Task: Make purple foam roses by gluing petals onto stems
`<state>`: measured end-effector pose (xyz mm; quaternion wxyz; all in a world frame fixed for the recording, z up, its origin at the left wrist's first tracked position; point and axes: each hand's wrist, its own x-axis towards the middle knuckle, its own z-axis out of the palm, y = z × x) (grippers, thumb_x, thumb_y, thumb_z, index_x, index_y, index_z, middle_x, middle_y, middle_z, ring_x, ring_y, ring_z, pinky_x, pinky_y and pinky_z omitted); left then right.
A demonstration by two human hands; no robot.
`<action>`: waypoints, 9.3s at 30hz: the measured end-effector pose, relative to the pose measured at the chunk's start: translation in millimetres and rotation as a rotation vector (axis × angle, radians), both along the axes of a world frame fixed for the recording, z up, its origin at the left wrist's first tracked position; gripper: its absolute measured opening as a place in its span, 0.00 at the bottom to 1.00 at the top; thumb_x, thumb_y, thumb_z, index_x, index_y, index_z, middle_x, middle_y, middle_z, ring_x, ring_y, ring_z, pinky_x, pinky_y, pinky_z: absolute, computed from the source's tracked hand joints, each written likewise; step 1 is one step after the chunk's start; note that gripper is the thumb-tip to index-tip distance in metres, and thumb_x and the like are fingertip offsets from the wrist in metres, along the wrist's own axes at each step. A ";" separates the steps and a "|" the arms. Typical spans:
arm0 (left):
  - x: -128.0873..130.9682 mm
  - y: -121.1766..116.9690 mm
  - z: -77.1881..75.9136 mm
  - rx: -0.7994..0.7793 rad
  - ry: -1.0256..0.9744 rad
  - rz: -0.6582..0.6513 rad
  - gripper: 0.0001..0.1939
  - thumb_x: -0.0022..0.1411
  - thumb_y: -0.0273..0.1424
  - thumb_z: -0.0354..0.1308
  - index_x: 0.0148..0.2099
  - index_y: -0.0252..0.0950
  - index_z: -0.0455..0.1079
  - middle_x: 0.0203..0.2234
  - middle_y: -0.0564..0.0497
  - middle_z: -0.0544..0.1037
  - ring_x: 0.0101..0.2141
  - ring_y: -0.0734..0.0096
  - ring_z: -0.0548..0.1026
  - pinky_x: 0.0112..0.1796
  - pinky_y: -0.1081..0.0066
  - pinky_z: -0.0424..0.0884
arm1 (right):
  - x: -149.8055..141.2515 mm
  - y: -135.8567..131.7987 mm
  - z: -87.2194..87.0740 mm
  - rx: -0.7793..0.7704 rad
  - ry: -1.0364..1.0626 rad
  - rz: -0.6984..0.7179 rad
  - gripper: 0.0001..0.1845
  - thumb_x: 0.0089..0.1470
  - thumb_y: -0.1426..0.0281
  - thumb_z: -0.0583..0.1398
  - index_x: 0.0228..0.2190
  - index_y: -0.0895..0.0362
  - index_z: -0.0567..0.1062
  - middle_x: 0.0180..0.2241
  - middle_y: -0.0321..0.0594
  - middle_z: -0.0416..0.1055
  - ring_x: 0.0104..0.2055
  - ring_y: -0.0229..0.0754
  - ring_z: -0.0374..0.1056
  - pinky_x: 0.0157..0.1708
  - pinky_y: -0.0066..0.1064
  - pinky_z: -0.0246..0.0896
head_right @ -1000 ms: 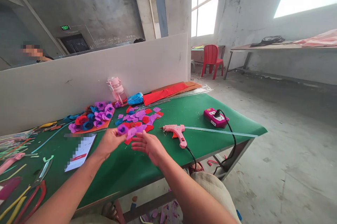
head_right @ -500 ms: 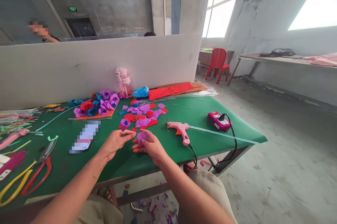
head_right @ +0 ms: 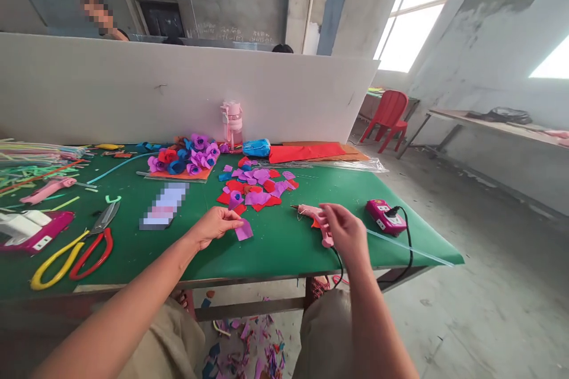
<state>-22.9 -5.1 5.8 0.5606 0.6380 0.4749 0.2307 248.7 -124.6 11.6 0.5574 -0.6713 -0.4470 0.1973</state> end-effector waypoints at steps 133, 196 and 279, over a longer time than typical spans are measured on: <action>-8.0 8.5 -13.2 0.370 0.341 -0.129 0.05 0.43 0.26 0.59 0.23 0.32 0.77 0.18 0.51 0.76 0.23 0.72 0.70 0.26 0.74 0.60 | -106.9 -8.2 41.8 -0.481 -0.543 0.581 0.17 0.58 0.57 0.47 0.31 0.55 0.67 0.20 0.34 0.65 0.18 0.36 0.57 0.20 0.26 0.50; -8.4 7.7 -11.1 0.330 0.327 -0.124 0.04 0.44 0.28 0.60 0.22 0.33 0.76 0.17 0.51 0.75 0.24 0.73 0.70 0.25 0.75 0.60 | -92.1 -6.6 38.4 -0.487 -0.579 0.513 0.17 0.57 0.57 0.48 0.33 0.55 0.69 0.20 0.35 0.66 0.19 0.37 0.58 0.21 0.27 0.51; -8.3 10.8 -17.4 0.314 0.283 -0.114 0.04 0.43 0.28 0.60 0.22 0.33 0.76 0.17 0.51 0.75 0.23 0.73 0.69 0.25 0.74 0.59 | -90.7 -11.9 28.8 -0.465 -0.419 0.501 0.17 0.56 0.56 0.49 0.31 0.56 0.69 0.16 0.32 0.63 0.16 0.35 0.56 0.19 0.27 0.49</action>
